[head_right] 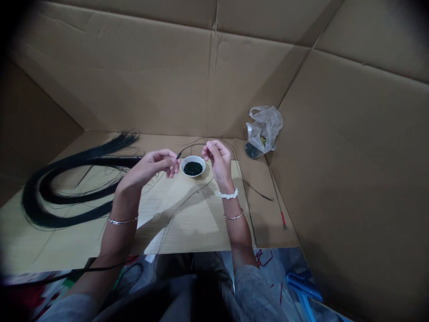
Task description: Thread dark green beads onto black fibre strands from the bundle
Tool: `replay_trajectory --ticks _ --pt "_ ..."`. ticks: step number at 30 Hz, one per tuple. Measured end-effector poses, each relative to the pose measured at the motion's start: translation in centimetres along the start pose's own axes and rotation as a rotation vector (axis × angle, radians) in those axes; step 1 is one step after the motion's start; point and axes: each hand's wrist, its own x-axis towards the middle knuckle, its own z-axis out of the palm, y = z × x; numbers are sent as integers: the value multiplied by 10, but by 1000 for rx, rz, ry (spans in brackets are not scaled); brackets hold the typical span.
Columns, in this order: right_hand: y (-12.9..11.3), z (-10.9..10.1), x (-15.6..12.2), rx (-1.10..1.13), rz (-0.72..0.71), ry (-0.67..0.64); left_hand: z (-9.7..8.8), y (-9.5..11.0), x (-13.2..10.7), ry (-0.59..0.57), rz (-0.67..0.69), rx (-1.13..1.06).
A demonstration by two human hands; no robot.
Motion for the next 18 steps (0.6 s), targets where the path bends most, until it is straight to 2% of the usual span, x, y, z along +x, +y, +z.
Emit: replay_trajectory --ticks 18 --pt "4 -10 8 46 34 -43 16 11 -8 184 134 170"
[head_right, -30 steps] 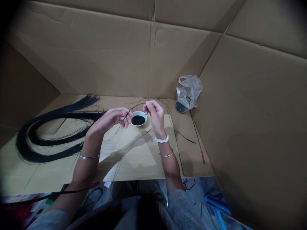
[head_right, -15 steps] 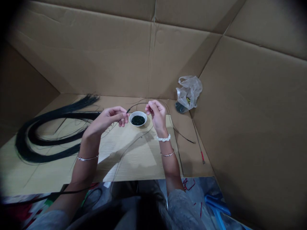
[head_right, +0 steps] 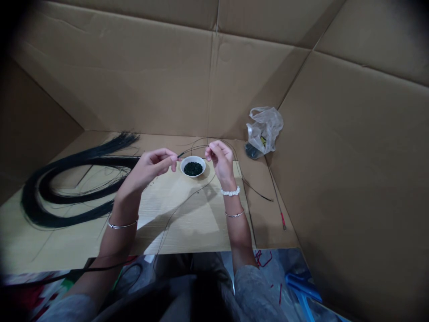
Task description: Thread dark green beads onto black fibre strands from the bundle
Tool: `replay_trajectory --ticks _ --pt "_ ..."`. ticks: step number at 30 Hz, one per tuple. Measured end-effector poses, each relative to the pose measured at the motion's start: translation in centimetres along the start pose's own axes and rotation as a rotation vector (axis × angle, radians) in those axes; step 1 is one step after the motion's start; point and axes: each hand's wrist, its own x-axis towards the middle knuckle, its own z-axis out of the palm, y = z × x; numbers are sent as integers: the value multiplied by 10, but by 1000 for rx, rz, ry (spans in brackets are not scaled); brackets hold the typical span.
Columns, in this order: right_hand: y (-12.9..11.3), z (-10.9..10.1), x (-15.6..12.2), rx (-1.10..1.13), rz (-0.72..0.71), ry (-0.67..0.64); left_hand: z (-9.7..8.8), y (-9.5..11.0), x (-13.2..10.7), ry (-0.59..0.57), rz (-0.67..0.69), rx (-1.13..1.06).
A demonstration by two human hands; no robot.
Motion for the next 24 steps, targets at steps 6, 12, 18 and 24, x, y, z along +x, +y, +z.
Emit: replay_trajectory --ticks 6,12,18,24 --pt "-2 1 -2 -26 -4 -1 1 1 0 20 29 50" --pt "-4 2 -4 -2 -25 -18 1 -1 0 43 28 78" --pt "-6 4 -7 -29 -72 -37 3 -1 0 71 19 82" --pt "-8 6 -9 -74 -81 -20 4 -4 1 75 23 96"
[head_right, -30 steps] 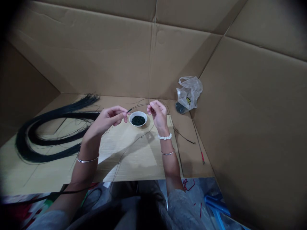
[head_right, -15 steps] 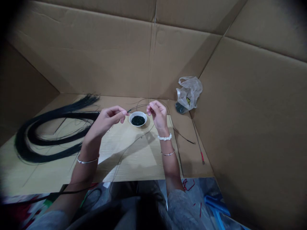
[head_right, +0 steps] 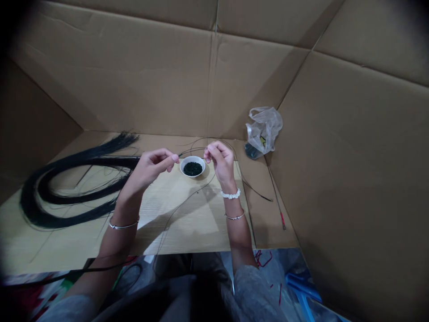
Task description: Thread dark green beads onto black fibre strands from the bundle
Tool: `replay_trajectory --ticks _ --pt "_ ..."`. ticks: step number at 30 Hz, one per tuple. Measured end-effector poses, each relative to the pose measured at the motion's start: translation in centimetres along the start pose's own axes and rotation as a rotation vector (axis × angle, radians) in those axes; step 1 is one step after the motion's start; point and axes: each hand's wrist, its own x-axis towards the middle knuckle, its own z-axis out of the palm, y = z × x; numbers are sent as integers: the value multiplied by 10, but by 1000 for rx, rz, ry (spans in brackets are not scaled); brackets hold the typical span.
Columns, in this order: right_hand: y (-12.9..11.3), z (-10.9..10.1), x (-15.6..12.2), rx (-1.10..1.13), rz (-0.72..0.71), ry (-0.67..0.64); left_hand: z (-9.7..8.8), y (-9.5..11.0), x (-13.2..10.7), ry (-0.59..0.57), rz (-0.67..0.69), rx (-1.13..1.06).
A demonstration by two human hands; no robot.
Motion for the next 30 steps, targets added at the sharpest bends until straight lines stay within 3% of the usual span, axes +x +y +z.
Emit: replay_trajectory --ticks 16,22,30 --pt "-7 4 -6 -70 -76 -56 -1 3 -1 15 -26 80" --pt "-9 6 -8 -179 -59 -83 2 1 0 -103 14 -37" --pt "16 15 -3 -311 53 -220 5 -15 13 -70 10 -116"
